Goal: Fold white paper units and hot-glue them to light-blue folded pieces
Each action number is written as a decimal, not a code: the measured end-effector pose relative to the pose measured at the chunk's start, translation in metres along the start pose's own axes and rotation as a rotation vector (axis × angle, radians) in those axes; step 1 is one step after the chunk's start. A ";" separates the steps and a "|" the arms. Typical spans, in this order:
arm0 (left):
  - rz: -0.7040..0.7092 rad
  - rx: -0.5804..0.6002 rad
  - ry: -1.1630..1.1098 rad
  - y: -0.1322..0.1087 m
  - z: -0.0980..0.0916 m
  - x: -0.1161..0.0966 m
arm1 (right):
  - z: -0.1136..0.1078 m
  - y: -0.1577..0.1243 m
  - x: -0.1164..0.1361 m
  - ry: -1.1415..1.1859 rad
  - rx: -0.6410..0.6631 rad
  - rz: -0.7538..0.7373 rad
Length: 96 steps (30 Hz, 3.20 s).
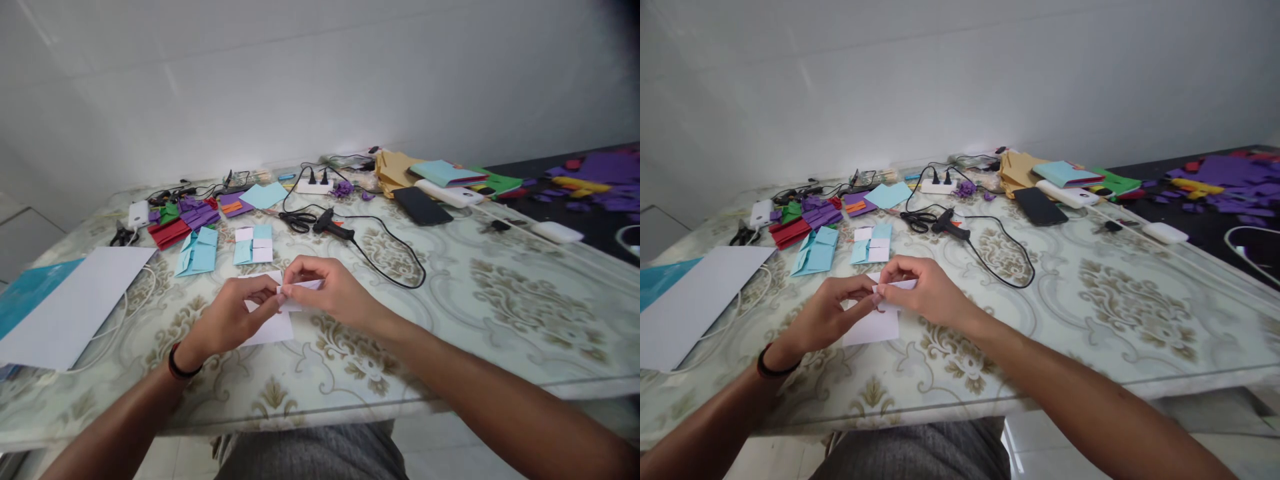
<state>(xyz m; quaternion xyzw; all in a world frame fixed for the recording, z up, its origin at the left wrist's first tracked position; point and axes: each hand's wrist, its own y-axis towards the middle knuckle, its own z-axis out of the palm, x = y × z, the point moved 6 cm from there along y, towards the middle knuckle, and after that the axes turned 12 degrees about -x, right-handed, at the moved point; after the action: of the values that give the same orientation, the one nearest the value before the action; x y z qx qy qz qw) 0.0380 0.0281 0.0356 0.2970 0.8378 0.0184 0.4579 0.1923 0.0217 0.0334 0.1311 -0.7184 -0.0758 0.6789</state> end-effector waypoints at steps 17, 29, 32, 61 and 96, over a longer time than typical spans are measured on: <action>-0.078 -0.355 -0.080 -0.002 -0.032 0.008 | -0.009 0.005 -0.004 0.133 -0.047 0.049; -0.072 -0.166 -0.153 0.003 -0.012 0.002 | -0.002 0.000 -0.003 -0.080 -0.016 -0.022; -0.055 -0.116 -0.146 0.001 -0.008 0.002 | 0.001 -0.002 -0.003 -0.088 0.003 -0.029; -0.230 -0.043 -0.169 0.000 0.000 0.023 | -0.004 0.003 -0.009 0.017 -0.009 0.080; -0.075 0.051 -0.047 0.000 0.001 -0.003 | -0.003 0.003 -0.011 0.080 0.053 0.095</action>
<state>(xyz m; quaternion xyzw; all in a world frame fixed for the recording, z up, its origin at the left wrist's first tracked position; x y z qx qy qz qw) 0.0399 0.0260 0.0371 0.2774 0.8375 -0.0270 0.4701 0.1953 0.0275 0.0239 0.1177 -0.6978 -0.0194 0.7063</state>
